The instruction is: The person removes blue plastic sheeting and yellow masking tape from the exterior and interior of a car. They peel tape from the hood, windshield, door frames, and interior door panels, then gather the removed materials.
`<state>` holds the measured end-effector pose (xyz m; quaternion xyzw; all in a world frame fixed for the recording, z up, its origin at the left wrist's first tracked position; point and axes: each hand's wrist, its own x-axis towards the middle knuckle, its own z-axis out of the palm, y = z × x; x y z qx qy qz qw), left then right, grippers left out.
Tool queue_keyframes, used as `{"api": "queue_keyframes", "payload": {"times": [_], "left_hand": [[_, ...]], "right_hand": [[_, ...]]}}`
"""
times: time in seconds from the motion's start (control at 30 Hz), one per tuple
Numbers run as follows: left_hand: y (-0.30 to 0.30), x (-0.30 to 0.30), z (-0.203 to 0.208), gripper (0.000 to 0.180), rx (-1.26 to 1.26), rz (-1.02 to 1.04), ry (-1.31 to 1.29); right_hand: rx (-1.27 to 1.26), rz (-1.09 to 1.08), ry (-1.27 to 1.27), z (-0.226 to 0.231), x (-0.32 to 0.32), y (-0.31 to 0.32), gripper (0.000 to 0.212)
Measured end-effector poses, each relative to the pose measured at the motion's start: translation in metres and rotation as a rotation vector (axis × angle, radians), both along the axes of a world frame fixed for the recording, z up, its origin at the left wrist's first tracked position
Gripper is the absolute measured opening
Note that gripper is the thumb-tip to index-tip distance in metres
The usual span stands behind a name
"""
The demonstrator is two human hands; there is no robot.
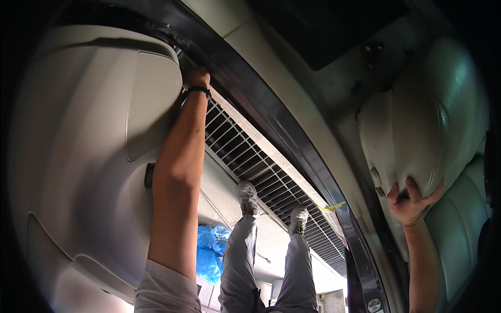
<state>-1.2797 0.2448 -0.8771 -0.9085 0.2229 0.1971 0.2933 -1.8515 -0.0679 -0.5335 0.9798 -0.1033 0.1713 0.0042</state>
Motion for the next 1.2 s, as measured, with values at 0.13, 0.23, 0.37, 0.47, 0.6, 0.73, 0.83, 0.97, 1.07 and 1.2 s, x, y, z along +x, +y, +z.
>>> {"api": "queue_keyframes", "payload": {"times": [0.13, 0.23, 0.37, 0.47, 0.6, 0.73, 0.83, 0.97, 1.07, 1.2], "left_hand": [[0.004, 0.039, -0.051, 0.028, -0.313, 0.210, -0.167], [0.004, 0.051, -0.044, 0.026, -0.501, 0.166, -0.374], [0.008, 0.061, -0.011, 0.042, -0.481, 0.254, -0.278], [0.006, 0.066, -0.012, 0.032, -0.318, 0.163, -0.318], [-0.014, 0.073, -0.024, 0.023, -0.124, 0.283, -0.178], [-0.026, 0.064, -0.001, 0.027, 0.109, 0.106, -0.069], [-0.020, 0.053, 0.020, 0.027, 0.004, 0.168, -0.125], [-0.004, 0.054, 0.027, 0.042, -0.025, 0.308, 0.018], [0.006, 0.046, 0.012, 0.050, -0.205, 0.583, -0.006], [0.009, 0.033, -0.011, 0.038, 0.123, 0.114, 0.086]], "right_hand": [[0.016, 0.005, 0.003, -0.001, -0.001, -0.001, 0.040], [0.024, 0.013, 0.006, -0.001, -0.001, -0.001, 0.037], [0.027, 0.021, 0.003, -0.002, -0.002, -0.002, 0.033], [0.020, 0.027, -0.003, -0.002, -0.003, -0.002, 0.031], [0.009, 0.016, 0.006, -0.003, -0.004, -0.002, 0.031], [-0.003, 0.028, 0.010, -0.001, -0.004, -0.001, 0.033], [-0.040, 0.033, 0.030, -0.001, -0.004, -0.001, 0.035], [0.001, 0.011, 0.000, -0.003, -0.004, -0.001, 0.034], [-0.012, 0.011, -0.009, -0.003, -0.004, -0.002, 0.033], [-0.037, 0.013, 0.001, -0.003, -0.007, -0.002, 0.036]]}}
